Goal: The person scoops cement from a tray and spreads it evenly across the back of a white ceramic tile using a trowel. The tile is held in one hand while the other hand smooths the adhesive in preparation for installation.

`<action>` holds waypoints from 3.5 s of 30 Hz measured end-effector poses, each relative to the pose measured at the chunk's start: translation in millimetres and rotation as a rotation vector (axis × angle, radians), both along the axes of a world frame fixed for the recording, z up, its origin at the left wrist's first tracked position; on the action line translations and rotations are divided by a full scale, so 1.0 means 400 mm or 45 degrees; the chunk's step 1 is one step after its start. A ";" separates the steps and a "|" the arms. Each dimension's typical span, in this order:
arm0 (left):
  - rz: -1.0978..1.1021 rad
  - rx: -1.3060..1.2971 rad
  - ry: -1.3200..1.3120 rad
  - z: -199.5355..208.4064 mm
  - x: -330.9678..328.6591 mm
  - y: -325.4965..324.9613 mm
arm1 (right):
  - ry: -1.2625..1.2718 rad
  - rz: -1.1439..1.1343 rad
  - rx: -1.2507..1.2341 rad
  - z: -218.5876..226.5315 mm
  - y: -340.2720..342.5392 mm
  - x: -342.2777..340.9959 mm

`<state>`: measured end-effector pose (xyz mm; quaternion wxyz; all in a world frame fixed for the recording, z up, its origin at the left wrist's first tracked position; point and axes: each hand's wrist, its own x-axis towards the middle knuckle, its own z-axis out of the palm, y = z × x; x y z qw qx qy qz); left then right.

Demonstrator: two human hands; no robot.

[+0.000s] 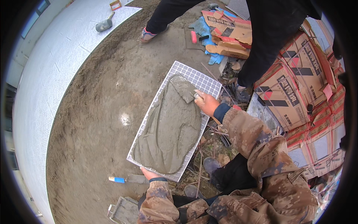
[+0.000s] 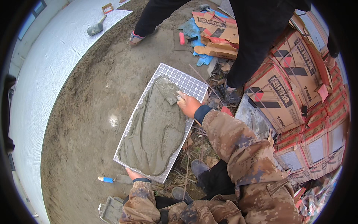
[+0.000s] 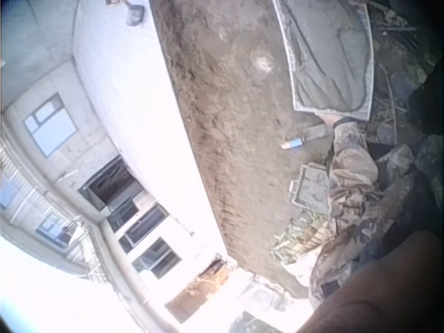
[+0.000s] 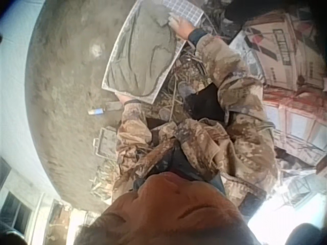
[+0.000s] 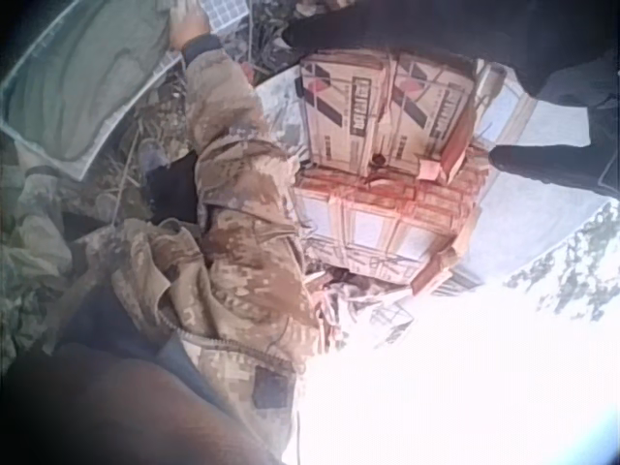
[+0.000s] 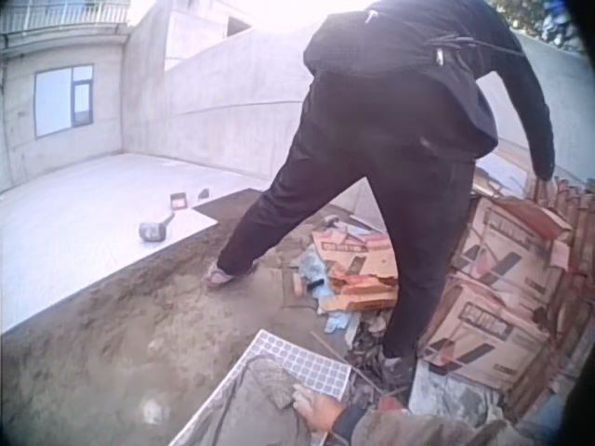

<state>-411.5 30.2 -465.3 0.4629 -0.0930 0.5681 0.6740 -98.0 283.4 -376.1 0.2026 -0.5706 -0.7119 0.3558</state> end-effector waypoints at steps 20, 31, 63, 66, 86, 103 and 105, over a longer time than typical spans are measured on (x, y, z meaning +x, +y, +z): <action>-0.027 -0.032 0.025 -0.024 -0.013 -0.005 | -0.058 0.151 0.050 0.019 -0.003 0.037; 0.020 0.000 -0.103 -0.033 -0.013 -0.010 | -0.059 0.339 -0.378 0.086 -0.169 0.161; 0.026 -0.063 -0.024 0.010 0.001 -0.004 | -0.571 0.657 0.209 0.018 -0.181 0.205; -0.001 -0.062 0.012 0.008 0.001 -0.004 | -0.713 0.709 0.380 0.024 -0.123 0.189; 0.053 -0.252 0.132 -0.025 -0.001 -0.007 | -0.231 0.129 -0.072 -0.007 0.114 0.132; 0.012 -0.236 0.187 -0.029 0.002 -0.015 | -0.096 0.026 -0.042 0.003 -0.050 0.250; -0.020 -0.193 0.190 -0.029 -0.001 -0.018 | -0.091 -0.005 -0.109 -0.005 -0.057 0.246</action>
